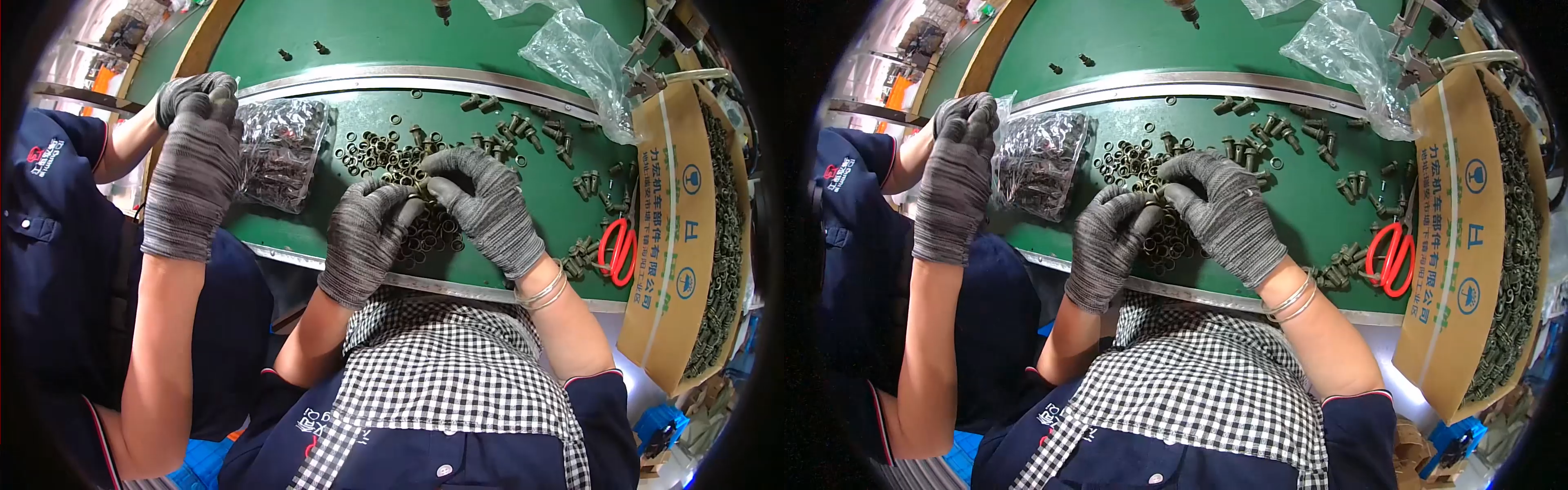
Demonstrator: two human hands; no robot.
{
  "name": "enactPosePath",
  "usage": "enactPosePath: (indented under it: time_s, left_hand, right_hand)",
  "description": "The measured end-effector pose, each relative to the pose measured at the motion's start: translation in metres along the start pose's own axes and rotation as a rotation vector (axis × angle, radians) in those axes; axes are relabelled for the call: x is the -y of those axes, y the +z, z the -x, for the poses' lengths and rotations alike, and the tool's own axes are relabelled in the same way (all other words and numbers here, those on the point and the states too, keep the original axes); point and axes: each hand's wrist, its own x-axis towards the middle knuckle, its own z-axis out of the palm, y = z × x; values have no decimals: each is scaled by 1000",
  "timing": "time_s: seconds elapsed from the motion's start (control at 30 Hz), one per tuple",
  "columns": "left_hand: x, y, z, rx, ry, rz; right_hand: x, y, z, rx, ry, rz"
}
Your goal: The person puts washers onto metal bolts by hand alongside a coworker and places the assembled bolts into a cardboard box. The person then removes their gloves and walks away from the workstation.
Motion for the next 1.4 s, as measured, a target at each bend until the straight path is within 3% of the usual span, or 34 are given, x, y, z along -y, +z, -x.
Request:
enactPosePath:
  time_s: [0.13,0.27,0.37,0.53,0.57,0.7,0.87,0.93,0.97,1.07,1.1,1.2,1.23,1.33,1.4]
  left_hand:
    - [0,-6,-5,72,66,-143]
    - [5,-16,-6,160,92,73]
    - [-5,-25,-12,254,-114,291]
    - [-8,-13,-11,94,-335,786]
    - [-7,-11,-9,148,-380,925]
    - [-16,2,-7,165,-448,1036]
    - [-46,14,0,23,-74,590]
    - [-46,12,-3,104,43,593]
    - [-47,12,-2,168,80,597]
    - [-52,8,-15,409,265,526]
    - [-54,6,-17,483,313,508]
    - [-67,19,-8,543,356,508]
    - [-73,24,-7,553,377,495]
    - [-80,30,3,470,347,615]
    - [-85,32,4,313,270,671]
  right_hand:
    - [3,-4,-2,13,-208,112]
    - [4,-6,-1,52,-28,-96]
    - [7,-12,0,82,-16,-119]
    - [22,-20,7,86,158,-264]
    - [25,-21,10,79,195,-305]
    - [23,-21,27,-126,60,-163]
    - [24,-26,53,-255,93,-215]
    - [29,-31,60,-254,97,-241]
    - [38,-41,64,-181,214,-263]
    - [32,-63,73,8,327,-698]
    - [27,-69,76,28,219,-510]
    - [52,-86,104,19,495,-749]
    - [62,-90,117,-67,461,-683]
    - [93,-131,159,-388,58,-26]
    - [120,-178,175,-617,54,496]
